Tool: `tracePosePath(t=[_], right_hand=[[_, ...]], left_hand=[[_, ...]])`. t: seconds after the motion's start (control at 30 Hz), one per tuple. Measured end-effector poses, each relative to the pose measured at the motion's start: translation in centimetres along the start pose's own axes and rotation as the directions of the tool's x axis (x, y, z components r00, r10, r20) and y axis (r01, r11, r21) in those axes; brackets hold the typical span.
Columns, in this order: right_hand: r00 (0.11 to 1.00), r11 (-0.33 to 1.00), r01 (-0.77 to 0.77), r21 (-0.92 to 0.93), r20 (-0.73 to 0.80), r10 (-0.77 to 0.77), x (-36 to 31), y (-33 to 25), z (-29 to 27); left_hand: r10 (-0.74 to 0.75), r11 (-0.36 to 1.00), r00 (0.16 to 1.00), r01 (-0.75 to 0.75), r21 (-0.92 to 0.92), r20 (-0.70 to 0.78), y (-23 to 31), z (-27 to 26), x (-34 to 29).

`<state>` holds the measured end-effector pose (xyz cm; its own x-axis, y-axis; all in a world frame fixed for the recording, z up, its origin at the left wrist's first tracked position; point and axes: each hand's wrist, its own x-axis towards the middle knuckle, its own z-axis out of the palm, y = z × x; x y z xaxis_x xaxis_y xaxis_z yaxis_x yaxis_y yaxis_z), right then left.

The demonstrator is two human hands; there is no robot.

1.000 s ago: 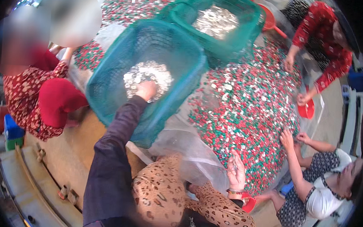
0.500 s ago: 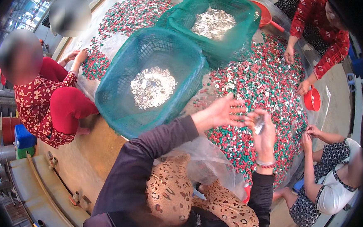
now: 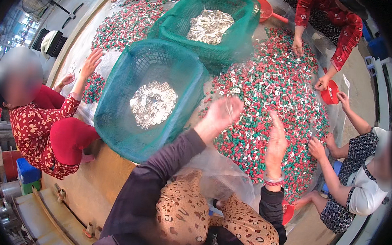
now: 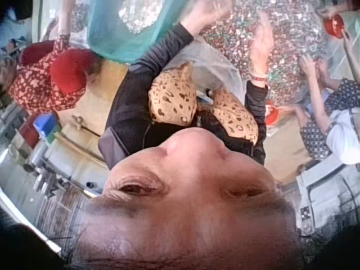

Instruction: The person sits at a table and sorts small red and green bottle caps by hand, picking them from a large pile and placing them into a green basket. Other workers are visible nearby performing similar sorting.

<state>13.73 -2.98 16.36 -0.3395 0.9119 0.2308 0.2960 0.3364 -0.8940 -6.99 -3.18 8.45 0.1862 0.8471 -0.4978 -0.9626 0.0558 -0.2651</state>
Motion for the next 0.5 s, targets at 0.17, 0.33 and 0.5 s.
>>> tracePosePath(t=[0.17, 0.33, 0.5], right_hand=[[0.978, 0.985, -0.172, 0.02, -0.119, 0.174, -1.6, 2.7, -4.5], [0.915, 0.906, -0.324, 0.272, -0.154, 0.373, -4.8, 6.6, -7.7], [0.849, 0.86, -0.335, 0.384, -0.274, 0.453, -6.2, 8.5, -10.9]], left_hand=[[0.111, 0.985, 0.94, -0.147, 0.088, 0.324, 8.5, 11.1, 4.4], [0.373, 0.725, 0.702, -0.629, 0.281, 0.607, 14.1, 24.7, 6.2], [0.593, 0.32, 0.643, -0.741, 0.591, 0.485, 18.0, 28.4, 10.4]])
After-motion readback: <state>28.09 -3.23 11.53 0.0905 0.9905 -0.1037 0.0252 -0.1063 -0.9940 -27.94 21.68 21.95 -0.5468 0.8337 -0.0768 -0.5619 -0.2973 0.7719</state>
